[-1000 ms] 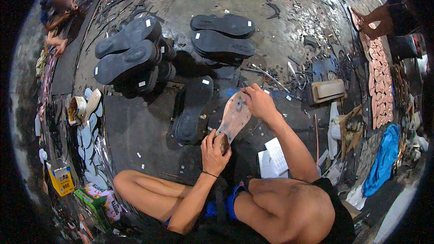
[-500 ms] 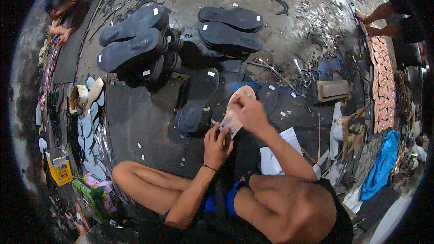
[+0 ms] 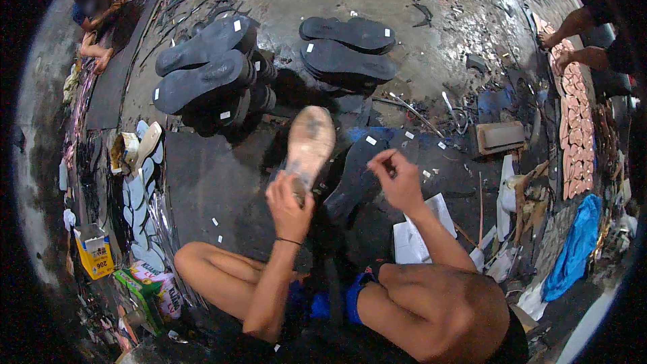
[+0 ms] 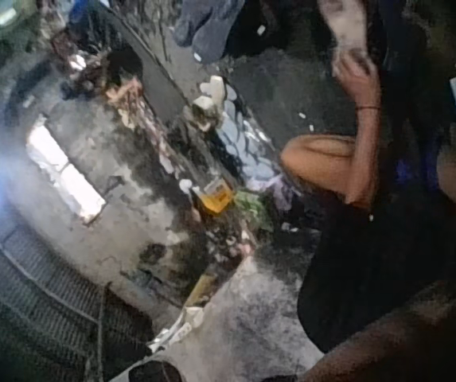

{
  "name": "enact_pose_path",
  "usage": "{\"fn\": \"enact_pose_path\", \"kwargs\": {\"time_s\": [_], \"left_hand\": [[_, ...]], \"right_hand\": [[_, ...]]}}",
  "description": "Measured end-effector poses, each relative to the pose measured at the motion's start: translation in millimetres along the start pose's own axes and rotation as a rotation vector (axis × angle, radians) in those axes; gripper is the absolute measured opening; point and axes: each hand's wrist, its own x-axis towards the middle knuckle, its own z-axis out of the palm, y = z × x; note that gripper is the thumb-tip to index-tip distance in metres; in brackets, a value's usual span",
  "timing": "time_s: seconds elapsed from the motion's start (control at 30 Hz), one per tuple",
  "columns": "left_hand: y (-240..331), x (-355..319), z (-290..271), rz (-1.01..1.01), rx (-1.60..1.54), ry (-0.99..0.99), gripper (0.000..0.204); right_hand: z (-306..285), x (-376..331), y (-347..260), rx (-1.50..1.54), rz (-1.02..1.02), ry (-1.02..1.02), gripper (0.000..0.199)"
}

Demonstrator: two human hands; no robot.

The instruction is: The person sits on the floor and repeatedly peels small white labels from a sheet, then sticks them onto black shoe soles. The person also handles a light-colored insole, applying labels to it as well. Finished soles are stacked nearby.

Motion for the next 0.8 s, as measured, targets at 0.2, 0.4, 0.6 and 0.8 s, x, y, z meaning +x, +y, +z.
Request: {"fn": "enact_pose_path", "kwargs": {"time_s": [0.2,0.4,0.6,0.8], "left_hand": [[35,-40,11,0.144,-0.165,-0.184,0.054],[41,-51,43,0.055,-0.192,-0.257,0.053],[40,-50,48,0.037,-0.209,-0.239,0.052],[39,-54,52,0.061,-0.163,-0.189,0.049]], "right_hand": [[-12,61,44,-0.376,-0.316,0.083,0.019],[-9,74,63,-0.428,-0.162,-0.152,0.023],[1,86,71,-0.399,-0.147,-0.095,0.019],[11,65,35,-0.169,-0.063,-0.021,0.021]]}}
